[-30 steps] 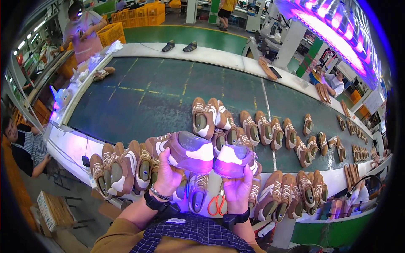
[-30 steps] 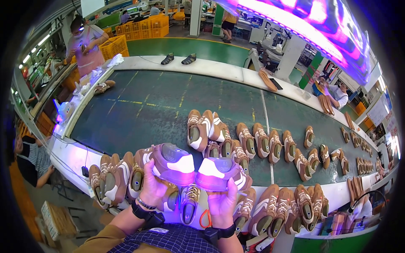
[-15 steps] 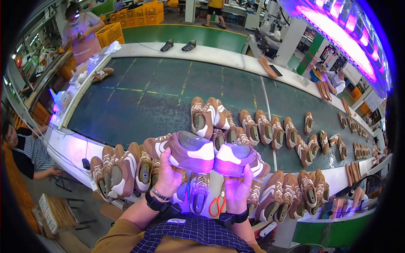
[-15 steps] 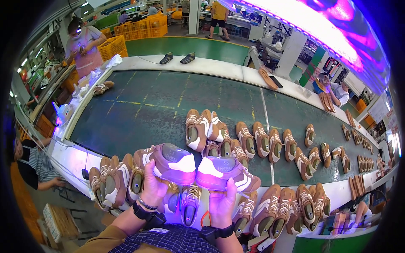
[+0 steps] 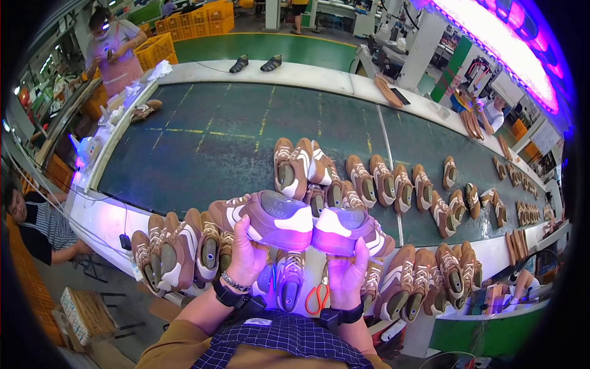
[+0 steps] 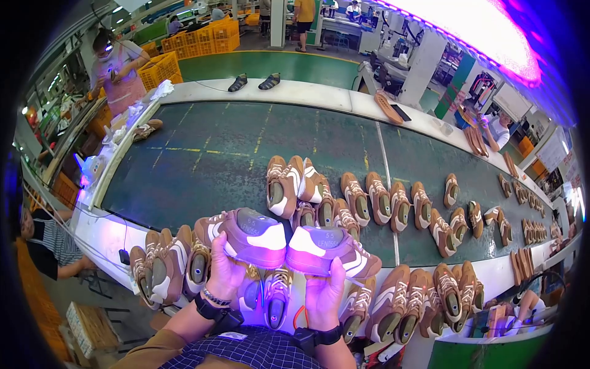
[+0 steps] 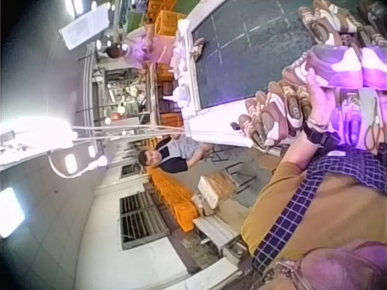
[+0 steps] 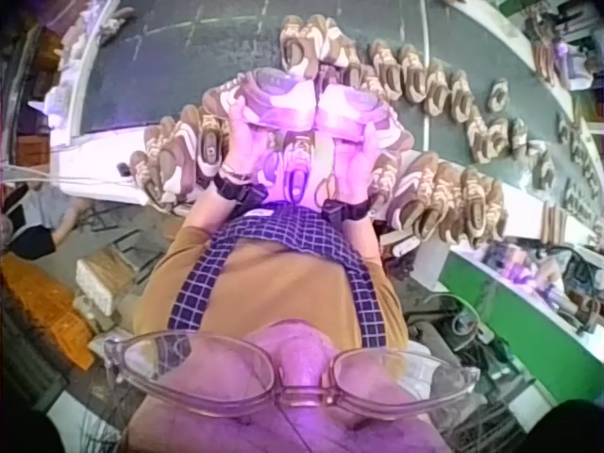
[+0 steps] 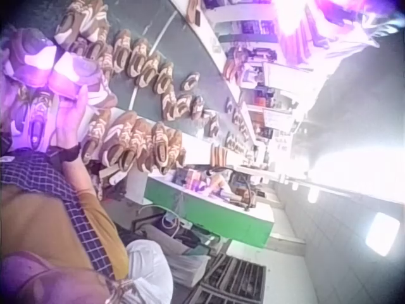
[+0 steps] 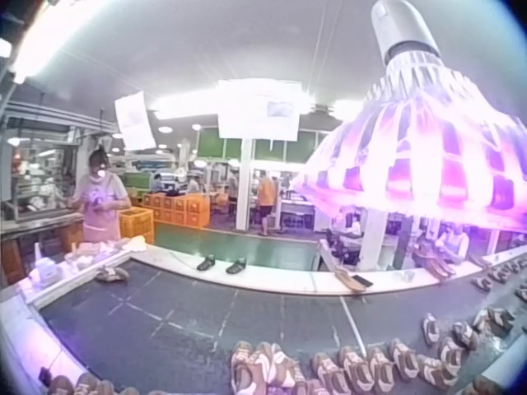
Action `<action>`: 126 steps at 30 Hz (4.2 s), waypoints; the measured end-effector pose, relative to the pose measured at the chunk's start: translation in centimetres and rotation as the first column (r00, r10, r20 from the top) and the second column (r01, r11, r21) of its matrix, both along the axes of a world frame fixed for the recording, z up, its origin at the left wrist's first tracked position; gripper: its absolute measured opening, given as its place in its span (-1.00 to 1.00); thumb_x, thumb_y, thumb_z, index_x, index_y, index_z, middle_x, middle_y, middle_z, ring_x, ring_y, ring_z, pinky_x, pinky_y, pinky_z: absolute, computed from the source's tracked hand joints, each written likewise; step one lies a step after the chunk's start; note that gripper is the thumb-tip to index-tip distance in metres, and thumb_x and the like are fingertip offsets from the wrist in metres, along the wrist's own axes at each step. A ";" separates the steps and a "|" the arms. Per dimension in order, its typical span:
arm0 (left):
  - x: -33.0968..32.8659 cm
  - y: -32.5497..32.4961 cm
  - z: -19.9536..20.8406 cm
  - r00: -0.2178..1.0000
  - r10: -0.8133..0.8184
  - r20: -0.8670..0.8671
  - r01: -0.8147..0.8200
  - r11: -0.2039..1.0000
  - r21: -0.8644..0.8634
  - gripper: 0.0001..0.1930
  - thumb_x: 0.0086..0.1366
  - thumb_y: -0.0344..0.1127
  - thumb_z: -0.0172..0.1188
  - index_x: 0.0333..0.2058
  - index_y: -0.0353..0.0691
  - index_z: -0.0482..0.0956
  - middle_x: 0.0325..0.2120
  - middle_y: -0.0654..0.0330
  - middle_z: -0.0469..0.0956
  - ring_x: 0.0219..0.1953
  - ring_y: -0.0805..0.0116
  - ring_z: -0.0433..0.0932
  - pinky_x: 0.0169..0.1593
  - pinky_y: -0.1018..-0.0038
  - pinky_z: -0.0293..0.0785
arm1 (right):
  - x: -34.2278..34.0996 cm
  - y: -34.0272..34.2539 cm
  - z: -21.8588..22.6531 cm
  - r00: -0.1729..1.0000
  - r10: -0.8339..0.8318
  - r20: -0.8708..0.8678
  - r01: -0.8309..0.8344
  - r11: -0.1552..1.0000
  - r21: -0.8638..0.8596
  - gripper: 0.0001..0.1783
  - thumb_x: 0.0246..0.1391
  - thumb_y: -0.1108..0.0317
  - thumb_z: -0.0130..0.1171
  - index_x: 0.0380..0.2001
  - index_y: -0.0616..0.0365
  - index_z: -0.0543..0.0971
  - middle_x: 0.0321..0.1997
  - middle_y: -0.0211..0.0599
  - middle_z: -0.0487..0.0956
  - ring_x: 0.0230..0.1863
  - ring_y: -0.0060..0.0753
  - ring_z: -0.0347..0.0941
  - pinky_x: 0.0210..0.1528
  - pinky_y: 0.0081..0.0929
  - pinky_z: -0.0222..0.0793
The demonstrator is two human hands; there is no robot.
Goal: Apply adhesive or marking to the heel of shoes on a conveyor belt and organize pairs.
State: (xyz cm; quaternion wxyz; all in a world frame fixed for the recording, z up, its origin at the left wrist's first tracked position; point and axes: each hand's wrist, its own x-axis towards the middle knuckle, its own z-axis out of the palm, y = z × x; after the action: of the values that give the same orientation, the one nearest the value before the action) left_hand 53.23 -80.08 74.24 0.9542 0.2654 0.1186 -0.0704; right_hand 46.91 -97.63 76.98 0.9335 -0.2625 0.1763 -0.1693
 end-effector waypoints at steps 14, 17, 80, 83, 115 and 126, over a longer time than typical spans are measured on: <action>-0.4 -0.2 -0.2 1.000 0.002 0.031 -0.003 0.999 0.034 -0.60 0.25 -0.07 0.04 -0.03 -0.18 0.39 -0.10 0.26 0.48 -0.04 0.40 0.45 0.08 0.40 0.35 | -0.5 -0.2 0.0 0.999 -0.047 -0.015 0.045 0.995 -0.087 -0.55 0.15 0.15 0.02 0.01 0.22 0.36 -0.02 -0.27 0.49 0.00 -0.38 0.42 0.11 -0.37 0.29; -0.6 -0.2 0.5 0.998 0.014 0.067 -0.018 0.998 0.060 -0.59 0.24 -0.09 0.06 -0.02 -0.19 0.38 -0.09 0.25 0.48 -0.04 0.39 0.45 0.08 0.40 0.36 | -1.0 -0.4 -0.3 0.999 -0.046 -0.018 0.043 0.991 -0.127 -0.55 0.14 0.15 0.02 0.00 0.23 0.38 -0.02 -0.26 0.49 0.00 -0.38 0.42 0.11 -0.37 0.29; -0.7 5.4 1.4 0.901 -0.399 -0.170 0.404 0.915 -0.002 -0.57 0.38 -0.06 -0.26 0.02 -0.21 0.37 -0.18 0.07 0.52 -0.18 0.23 0.55 -0.07 0.30 0.51 | 1.3 1.4 -3.9 0.692 0.687 0.222 -0.719 0.628 0.299 0.01 -0.15 -0.27 0.08 0.14 0.40 0.16 -0.08 0.05 0.44 -0.24 -0.08 0.52 -0.24 -0.29 0.52; -0.8 5.7 1.3 0.891 -0.444 -0.095 0.436 0.895 -0.093 -0.59 0.38 -0.07 -0.26 0.01 -0.20 0.38 -0.18 0.08 0.52 -0.19 0.24 0.55 -0.08 0.31 0.50 | 1.2 1.3 -4.0 0.697 0.702 0.147 -0.714 0.663 0.225 0.03 -0.12 -0.33 0.00 0.14 0.41 0.17 -0.08 -0.01 0.44 -0.26 -0.13 0.51 -0.26 -0.33 0.50; -8.3 17.2 -1.9 0.936 -0.081 -0.343 0.008 0.978 -0.210 -0.05 0.08 0.45 -0.18 0.23 -0.20 0.05 0.04 -0.10 0.30 0.02 -0.08 0.36 0.09 0.11 0.32 | 28.9 25.5 -4.7 0.512 0.852 -0.113 -0.842 0.472 -0.261 -0.66 0.18 0.12 -0.10 -0.16 0.17 0.34 -0.32 -0.27 0.43 -0.46 -0.36 0.50 -0.63 -0.50 0.43; -7.3 14.0 -0.8 0.922 -0.104 -0.372 0.060 0.990 -0.128 -0.07 0.06 0.43 -0.18 0.22 -0.21 0.08 0.01 -0.10 0.34 -0.03 -0.10 0.40 0.05 0.07 0.35 | 11.2 0.5 -11.1 0.778 0.355 -0.518 -0.619 0.575 -0.535 -0.78 0.18 0.23 -0.04 -0.22 0.13 0.43 -0.37 -0.33 0.53 -0.45 -0.60 0.46 -0.49 -0.65 0.40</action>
State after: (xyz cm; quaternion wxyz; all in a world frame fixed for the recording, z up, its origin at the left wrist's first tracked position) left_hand 45.89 -66.05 73.45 0.9233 0.1964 0.2848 -0.1669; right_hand 58.12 -97.15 65.92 0.7308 -0.6496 0.1858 0.0974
